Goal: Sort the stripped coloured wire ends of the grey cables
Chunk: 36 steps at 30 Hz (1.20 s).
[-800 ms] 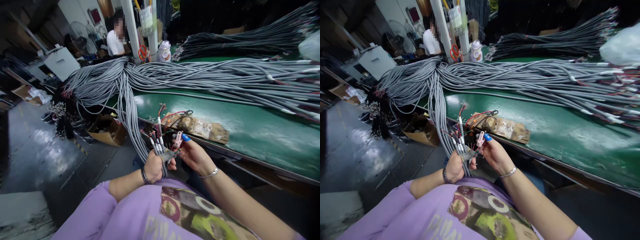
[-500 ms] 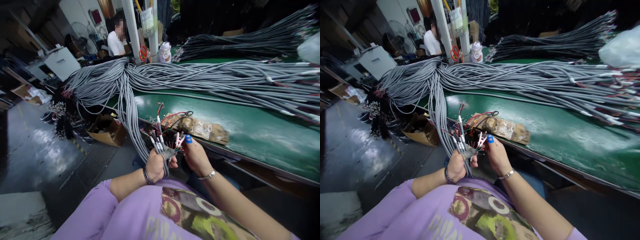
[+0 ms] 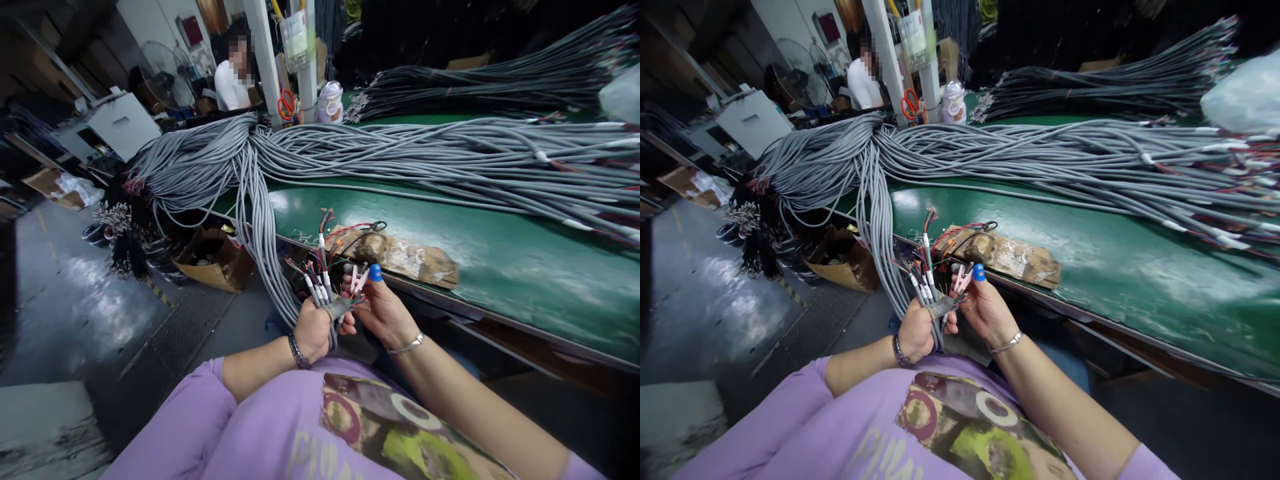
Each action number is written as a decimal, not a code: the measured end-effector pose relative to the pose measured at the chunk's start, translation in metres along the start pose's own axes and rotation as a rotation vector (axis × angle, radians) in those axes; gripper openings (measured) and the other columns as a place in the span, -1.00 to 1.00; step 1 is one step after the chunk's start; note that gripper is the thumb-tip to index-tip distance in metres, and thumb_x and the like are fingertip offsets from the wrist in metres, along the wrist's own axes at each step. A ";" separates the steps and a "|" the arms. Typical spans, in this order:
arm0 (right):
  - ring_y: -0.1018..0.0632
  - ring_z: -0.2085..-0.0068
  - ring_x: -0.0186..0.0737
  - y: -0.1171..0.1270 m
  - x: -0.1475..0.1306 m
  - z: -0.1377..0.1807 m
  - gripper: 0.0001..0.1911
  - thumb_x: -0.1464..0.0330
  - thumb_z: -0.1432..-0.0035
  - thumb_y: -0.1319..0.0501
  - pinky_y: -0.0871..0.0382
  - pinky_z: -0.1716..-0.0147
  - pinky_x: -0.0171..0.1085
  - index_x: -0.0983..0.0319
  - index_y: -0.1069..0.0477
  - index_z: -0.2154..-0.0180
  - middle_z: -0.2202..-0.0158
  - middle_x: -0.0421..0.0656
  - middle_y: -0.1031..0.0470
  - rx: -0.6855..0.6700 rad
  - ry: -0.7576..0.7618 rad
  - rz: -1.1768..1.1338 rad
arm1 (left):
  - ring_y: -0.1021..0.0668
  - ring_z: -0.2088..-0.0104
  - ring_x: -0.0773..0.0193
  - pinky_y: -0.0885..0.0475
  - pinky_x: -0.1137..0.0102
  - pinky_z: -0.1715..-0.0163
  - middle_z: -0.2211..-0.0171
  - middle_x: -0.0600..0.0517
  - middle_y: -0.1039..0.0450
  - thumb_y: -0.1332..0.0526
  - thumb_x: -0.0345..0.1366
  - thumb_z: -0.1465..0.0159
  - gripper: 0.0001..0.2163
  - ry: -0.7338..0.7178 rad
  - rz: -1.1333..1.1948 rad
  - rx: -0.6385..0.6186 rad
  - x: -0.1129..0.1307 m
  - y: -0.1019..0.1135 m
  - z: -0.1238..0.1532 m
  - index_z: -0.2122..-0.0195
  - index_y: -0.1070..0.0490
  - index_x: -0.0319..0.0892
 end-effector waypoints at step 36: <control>-0.45 0.46 -0.29 0.010 -0.010 0.041 -0.64 0.10 0.09 -0.45 -0.33 0.43 -0.28 0.23 -0.54 0.37 0.48 -0.18 -0.52 -0.070 0.029 0.431 | -0.47 0.67 0.33 -0.30 0.47 0.64 0.68 0.00 -0.41 -0.44 0.03 0.14 -0.56 0.041 -0.199 -0.121 -0.008 0.011 0.002 0.57 -0.40 -0.28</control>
Point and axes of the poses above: each hand's wrist, its own z-axis away from the middle knuckle, its own y-axis out of the back of the hand, x = y × z, the point moved 3 cm from there along -z, towards the middle knuckle
